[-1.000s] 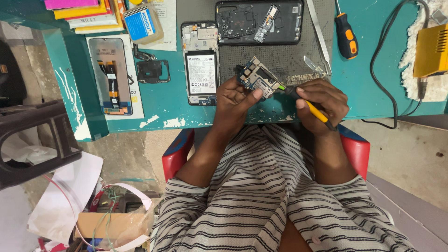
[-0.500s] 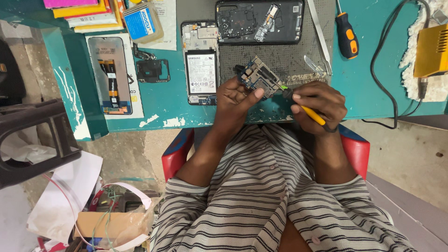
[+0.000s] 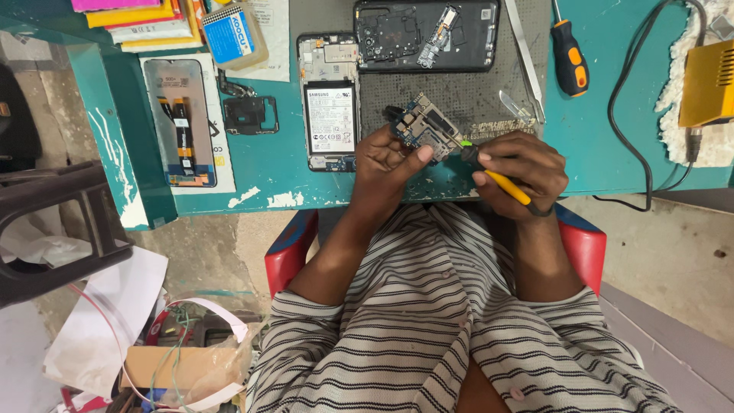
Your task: The person sits at a repair bench holding a disassembled phone motherboard in one hand and works on it with a soldering iron, repeatedly touching the board's components and repositioning the board to work on different areas. A disassembled phone body, battery, and screwdriver rest on the bench nearby.
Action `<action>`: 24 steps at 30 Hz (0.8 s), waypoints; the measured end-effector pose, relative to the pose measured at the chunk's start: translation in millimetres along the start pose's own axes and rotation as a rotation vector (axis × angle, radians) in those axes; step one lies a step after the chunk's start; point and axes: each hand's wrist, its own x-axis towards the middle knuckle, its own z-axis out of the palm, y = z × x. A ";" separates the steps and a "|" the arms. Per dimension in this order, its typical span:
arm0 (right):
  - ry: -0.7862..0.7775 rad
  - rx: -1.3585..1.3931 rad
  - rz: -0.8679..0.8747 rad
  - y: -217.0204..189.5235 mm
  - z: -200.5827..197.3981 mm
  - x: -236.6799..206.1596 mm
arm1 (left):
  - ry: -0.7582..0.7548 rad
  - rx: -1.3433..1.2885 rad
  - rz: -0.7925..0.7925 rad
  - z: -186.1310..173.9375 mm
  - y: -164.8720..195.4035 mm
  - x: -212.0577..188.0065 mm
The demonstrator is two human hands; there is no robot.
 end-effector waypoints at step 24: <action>0.089 -0.130 0.002 -6.7 3.0 4.2 | -0.016 -0.020 -0.016 -0.3 2.7 -1.3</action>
